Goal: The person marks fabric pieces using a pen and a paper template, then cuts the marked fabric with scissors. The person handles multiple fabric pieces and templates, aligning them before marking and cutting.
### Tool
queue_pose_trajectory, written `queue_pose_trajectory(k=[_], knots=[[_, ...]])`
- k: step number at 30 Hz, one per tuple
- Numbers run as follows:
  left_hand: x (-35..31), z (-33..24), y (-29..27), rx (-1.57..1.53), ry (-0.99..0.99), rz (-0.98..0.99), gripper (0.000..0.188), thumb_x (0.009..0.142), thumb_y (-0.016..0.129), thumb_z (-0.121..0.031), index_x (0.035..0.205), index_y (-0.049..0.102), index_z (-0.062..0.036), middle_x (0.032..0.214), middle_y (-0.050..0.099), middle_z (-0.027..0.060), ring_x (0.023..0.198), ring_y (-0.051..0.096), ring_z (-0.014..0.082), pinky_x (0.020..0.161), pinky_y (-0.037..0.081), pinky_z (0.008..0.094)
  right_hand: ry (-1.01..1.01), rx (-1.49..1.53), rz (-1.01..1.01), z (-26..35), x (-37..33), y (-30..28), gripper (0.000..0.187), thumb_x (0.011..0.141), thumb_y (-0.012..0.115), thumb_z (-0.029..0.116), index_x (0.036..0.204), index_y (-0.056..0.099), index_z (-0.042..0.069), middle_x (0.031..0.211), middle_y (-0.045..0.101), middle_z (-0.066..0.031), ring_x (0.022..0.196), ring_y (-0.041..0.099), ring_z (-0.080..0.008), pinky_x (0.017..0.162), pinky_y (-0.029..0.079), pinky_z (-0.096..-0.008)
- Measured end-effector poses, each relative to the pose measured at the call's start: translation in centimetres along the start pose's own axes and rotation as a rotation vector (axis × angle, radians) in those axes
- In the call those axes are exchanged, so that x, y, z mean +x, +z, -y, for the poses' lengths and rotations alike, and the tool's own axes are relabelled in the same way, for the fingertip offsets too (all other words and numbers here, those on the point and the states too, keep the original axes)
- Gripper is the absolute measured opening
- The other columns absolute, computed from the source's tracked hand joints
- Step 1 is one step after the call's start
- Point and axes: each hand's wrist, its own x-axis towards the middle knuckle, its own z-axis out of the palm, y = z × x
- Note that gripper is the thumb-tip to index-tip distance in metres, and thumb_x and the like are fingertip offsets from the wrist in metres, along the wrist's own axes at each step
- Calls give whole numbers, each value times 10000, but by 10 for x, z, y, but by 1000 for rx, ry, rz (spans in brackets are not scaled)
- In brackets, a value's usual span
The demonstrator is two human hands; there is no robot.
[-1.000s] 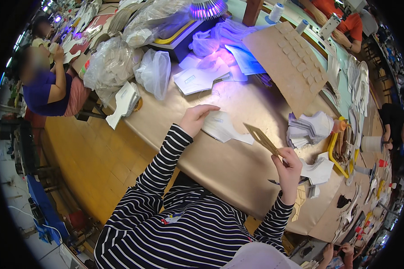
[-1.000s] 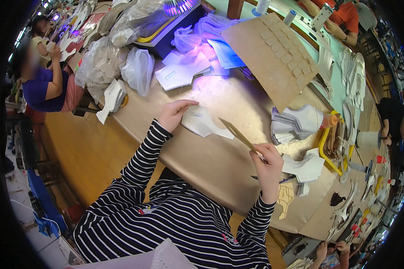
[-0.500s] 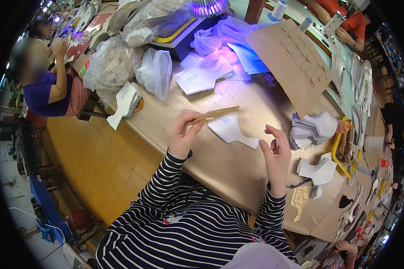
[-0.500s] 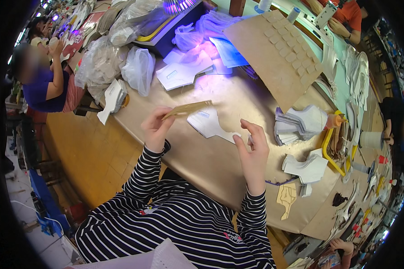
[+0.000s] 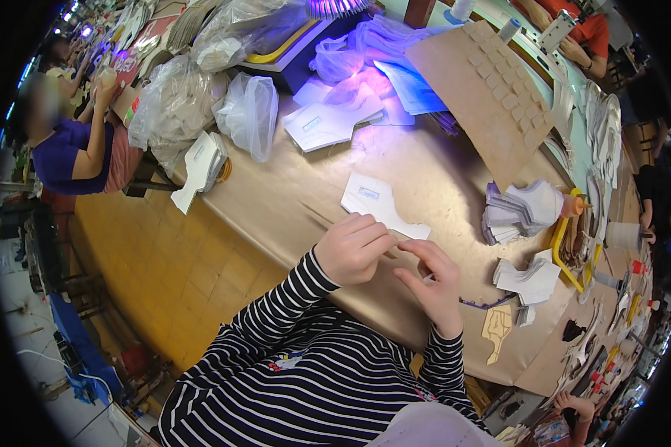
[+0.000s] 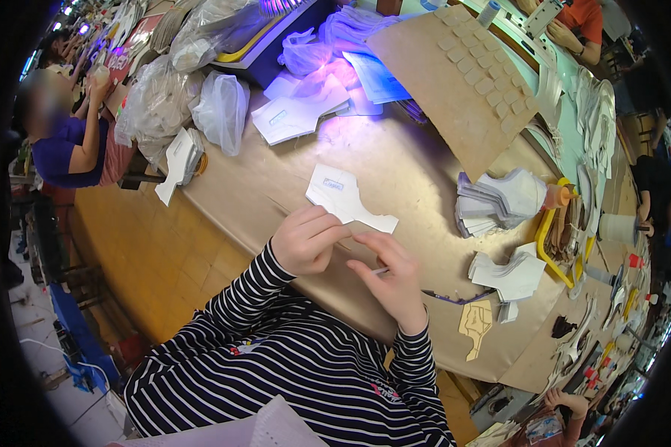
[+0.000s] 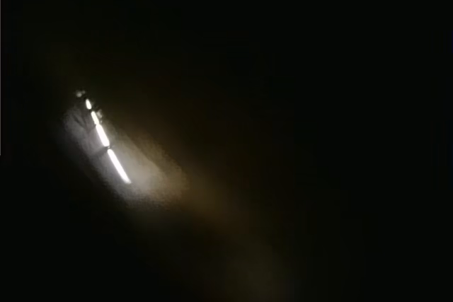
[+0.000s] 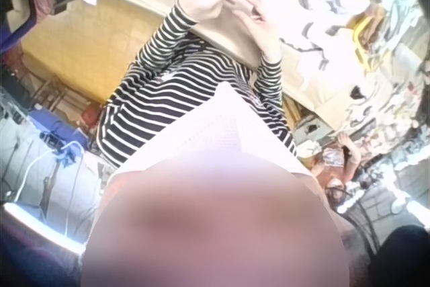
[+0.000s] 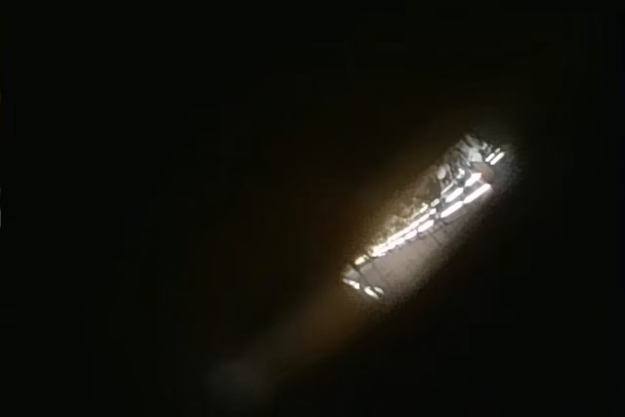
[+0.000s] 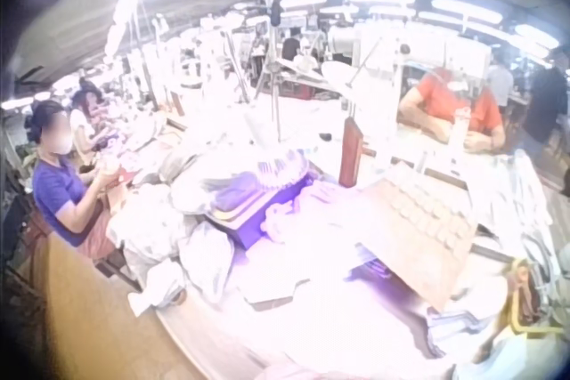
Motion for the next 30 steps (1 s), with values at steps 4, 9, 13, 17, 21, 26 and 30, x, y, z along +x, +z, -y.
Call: queue_pose_trajectory(k=[4, 9, 13, 17, 21, 26, 30], knots=[[15, 3, 3, -86, 2, 17, 437, 711, 639, 28, 1140, 654, -53, 1093, 644, 95, 1015, 617, 271, 884, 474, 416, 123, 179, -183, -15, 5, 21, 290, 851, 746, -4, 1135, 690, -18, 912, 685, -8, 654, 458, -25, 576, 367, -178], [15, 12, -5, -15, -44, -20, 550, 757, 705, -24, 1294, 602, -83, 1322, 588, 108, 1244, 554, 306, 1031, 437, 433, 279, 517, -357, -25, 19, 22, 229, 881, 723, -28, 1104, 682, -64, 917, 703, -43, 688, 544, -18, 573, 384, -159], [6, 9, -14, -67, -131, 106, 687, 757, 780, -118, 1400, 538, -93, 1456, 526, 126, 1292, 531, 318, 1056, 428, 446, 355, 616, -283, -15, 17, 4, 243, 874, 729, -37, 1110, 681, -69, 924, 701, -57, 749, 585, -36, 631, 417, -158], [7, 3, -11, -164, -61, 19, 651, 759, 773, -82, 1374, 562, -59, 1426, 549, 163, 1251, 586, 303, 997, 498, 420, 295, 662, -222, 1, 16, 7, 260, 865, 744, -30, 1113, 680, -71, 944, 708, -52, 780, 600, -39, 653, 426, -150], [3, 0, -17, -66, 36, -134, 528, 765, 746, -17, 1276, 610, 9, 1356, 592, 186, 1167, 646, 295, 907, 564, 362, 23, 345, -71, 19, 17, 8, 340, 807, 773, -12, 1138, 698, -7, 1037, 714, -48, 782, 583, -94, 666, 445, -213], [-12, -13, -20, -293, -136, -555, 385, 863, 626, 115, 1235, 564, 36, 1302, 599, 186, 1152, 649, 267, 919, 556, 332, -285, -327, -250, 23, 30, 16, 415, 751, 795, 49, 1158, 722, 89, 1134, 700, -41, 814, 551, -201, 758, 475, -305], [-14, -8, 8, -863, -508, -827, 356, 936, 601, 87, 1267, 485, 29, 1275, 574, 164, 1123, 622, 214, 909, 552, 321, -384, -483, -191, 0, 31, 15, 442, 727, 812, 94, 1161, 729, 97, 1098, 699, -32, 835, 543, -225, 787, 470, -333]])
